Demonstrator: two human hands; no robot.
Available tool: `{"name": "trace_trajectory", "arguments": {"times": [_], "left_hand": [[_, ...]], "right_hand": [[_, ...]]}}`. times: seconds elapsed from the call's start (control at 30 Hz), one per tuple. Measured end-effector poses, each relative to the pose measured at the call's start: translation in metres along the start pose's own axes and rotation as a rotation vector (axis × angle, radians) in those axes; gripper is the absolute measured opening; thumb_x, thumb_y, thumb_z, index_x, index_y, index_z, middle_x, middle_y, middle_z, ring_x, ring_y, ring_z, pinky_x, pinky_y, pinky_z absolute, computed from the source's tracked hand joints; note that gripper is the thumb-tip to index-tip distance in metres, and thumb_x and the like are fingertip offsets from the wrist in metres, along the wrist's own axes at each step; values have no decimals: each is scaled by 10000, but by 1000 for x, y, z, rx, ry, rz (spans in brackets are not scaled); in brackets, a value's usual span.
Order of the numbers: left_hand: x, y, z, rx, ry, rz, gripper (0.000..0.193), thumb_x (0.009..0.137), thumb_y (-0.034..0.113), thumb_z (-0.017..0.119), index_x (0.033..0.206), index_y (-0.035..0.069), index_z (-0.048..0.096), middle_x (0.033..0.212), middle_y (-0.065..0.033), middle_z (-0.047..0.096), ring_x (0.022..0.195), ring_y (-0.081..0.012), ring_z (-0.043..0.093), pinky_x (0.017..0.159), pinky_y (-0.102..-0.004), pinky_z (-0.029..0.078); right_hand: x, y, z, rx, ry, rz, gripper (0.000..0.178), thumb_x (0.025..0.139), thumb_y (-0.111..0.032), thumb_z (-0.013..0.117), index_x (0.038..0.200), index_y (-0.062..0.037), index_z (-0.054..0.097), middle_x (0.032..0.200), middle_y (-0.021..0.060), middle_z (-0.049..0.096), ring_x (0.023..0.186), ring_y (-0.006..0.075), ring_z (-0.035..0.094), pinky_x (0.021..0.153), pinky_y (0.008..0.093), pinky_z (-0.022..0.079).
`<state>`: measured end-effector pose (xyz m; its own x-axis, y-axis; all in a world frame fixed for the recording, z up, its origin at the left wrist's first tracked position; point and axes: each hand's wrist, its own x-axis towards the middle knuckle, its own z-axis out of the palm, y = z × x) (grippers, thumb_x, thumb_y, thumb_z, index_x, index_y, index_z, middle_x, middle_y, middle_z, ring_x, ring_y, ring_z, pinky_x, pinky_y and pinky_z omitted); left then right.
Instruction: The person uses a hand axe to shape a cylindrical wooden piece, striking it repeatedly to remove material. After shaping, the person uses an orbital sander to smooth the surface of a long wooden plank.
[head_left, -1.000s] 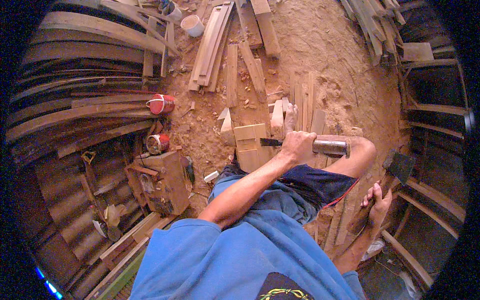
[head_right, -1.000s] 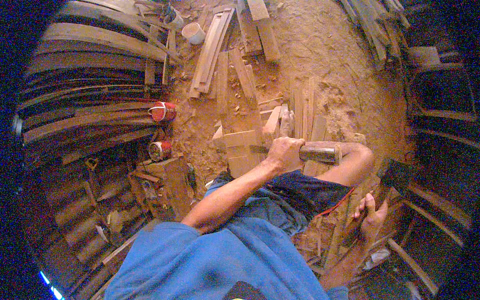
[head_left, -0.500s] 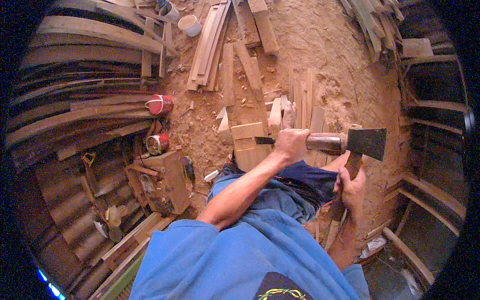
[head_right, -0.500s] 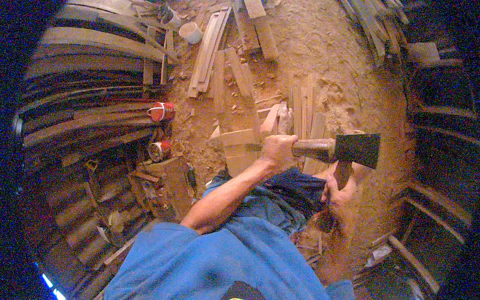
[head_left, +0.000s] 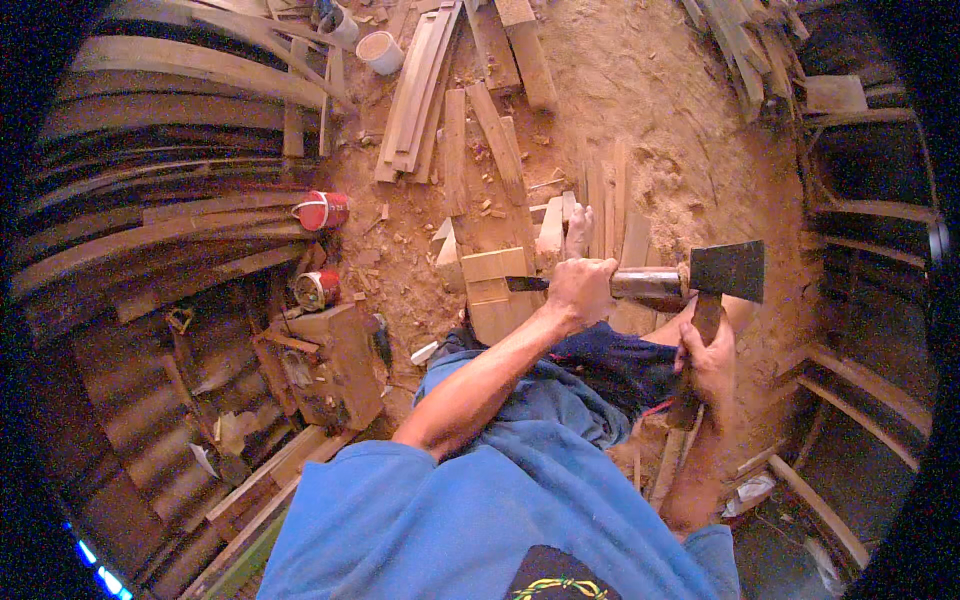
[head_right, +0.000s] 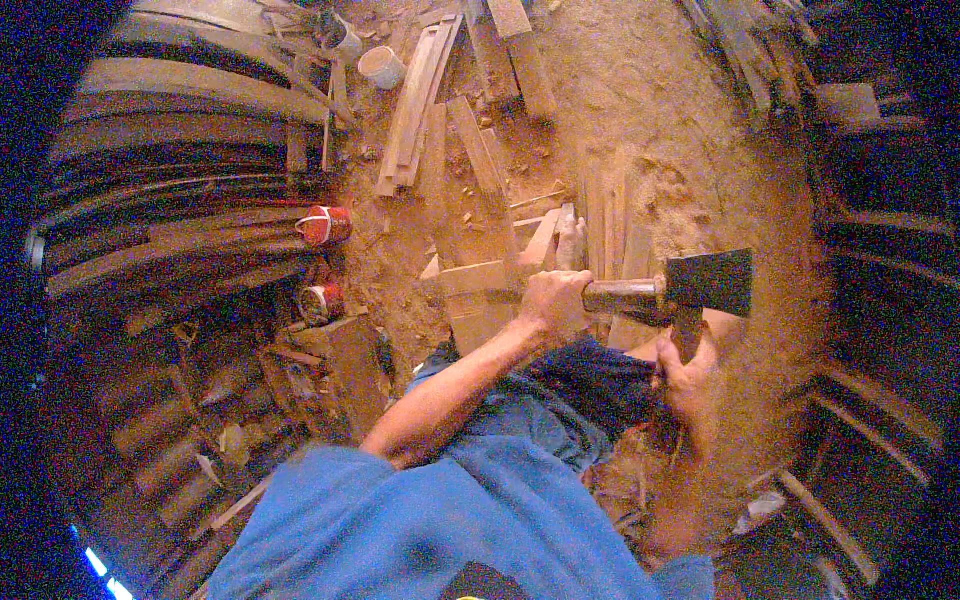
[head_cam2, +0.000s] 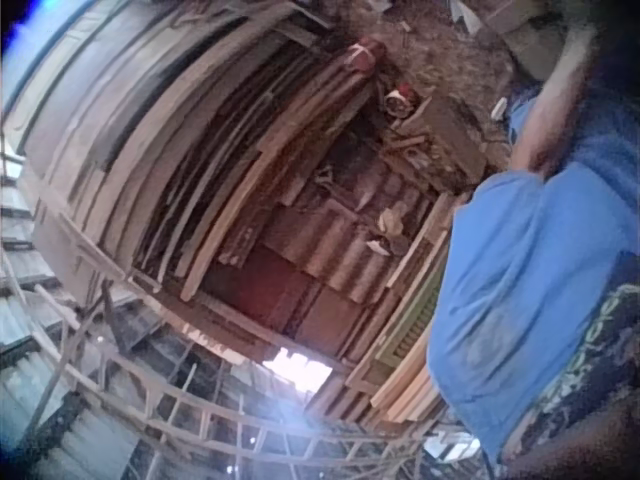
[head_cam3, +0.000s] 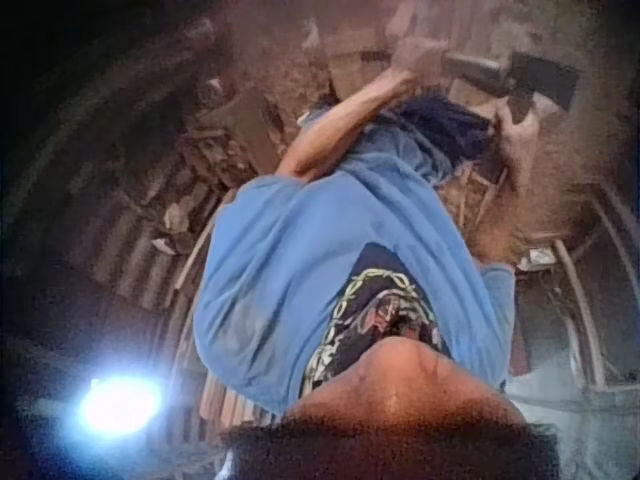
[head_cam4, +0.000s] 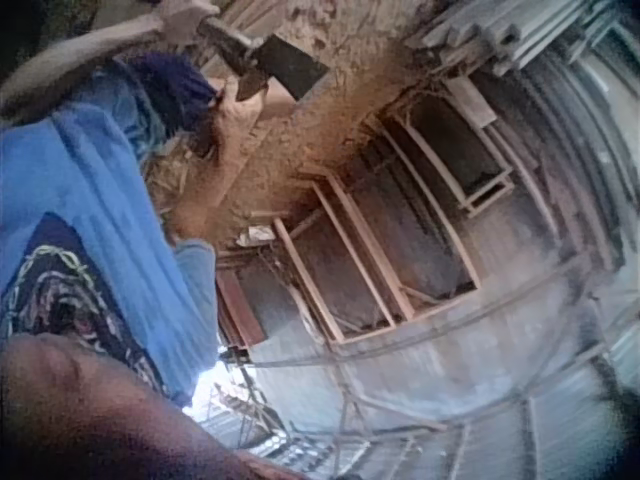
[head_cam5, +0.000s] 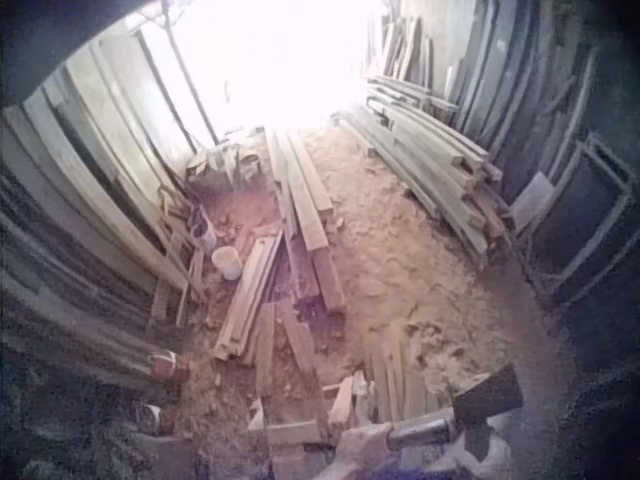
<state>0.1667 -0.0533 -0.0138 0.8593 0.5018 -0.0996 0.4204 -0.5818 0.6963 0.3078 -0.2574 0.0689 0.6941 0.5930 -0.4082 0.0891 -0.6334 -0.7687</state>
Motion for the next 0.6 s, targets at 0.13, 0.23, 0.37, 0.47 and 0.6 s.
{"name": "trace_trajectory", "arguments": {"times": [0.13,0.23,0.37,0.47,0.6], "left_hand": [[3,3,-3,-33,-5,-23,260,722,272,753,849,67,657,814,-167,709,790,-368,708,717,-480,559],[3,3,2,-24,-37,-53,250,728,273,746,842,67,661,824,-170,711,794,-364,709,724,-482,561],[1,-5,4,7,-19,-51,229,729,247,722,858,66,670,835,-175,712,799,-354,714,716,-479,566],[-3,-9,-2,61,-65,-77,221,725,225,707,875,66,676,831,-178,712,795,-347,717,709,-473,570],[2,2,-1,-22,-61,-14,266,701,265,737,874,79,658,835,-180,709,818,-372,708,727,-484,566]], "right_hand": [[-1,-6,-42,185,50,49,246,958,-251,656,1041,-63,521,697,15,561,502,115,539,451,276,454],[2,-23,-53,436,243,154,234,973,-262,633,1033,-65,522,723,20,575,521,119,546,471,277,466],[14,-20,-2,-26,162,-218,271,966,-205,636,1142,-28,529,717,23,569,507,113,529,460,271,454],[13,-9,15,141,7,72,282,950,-195,658,1152,-44,532,686,16,555,486,116,523,442,273,450],[-3,-17,-16,308,29,278,223,951,-210,660,1064,-75,523,669,10,527,482,117,516,438,271,445]]}}
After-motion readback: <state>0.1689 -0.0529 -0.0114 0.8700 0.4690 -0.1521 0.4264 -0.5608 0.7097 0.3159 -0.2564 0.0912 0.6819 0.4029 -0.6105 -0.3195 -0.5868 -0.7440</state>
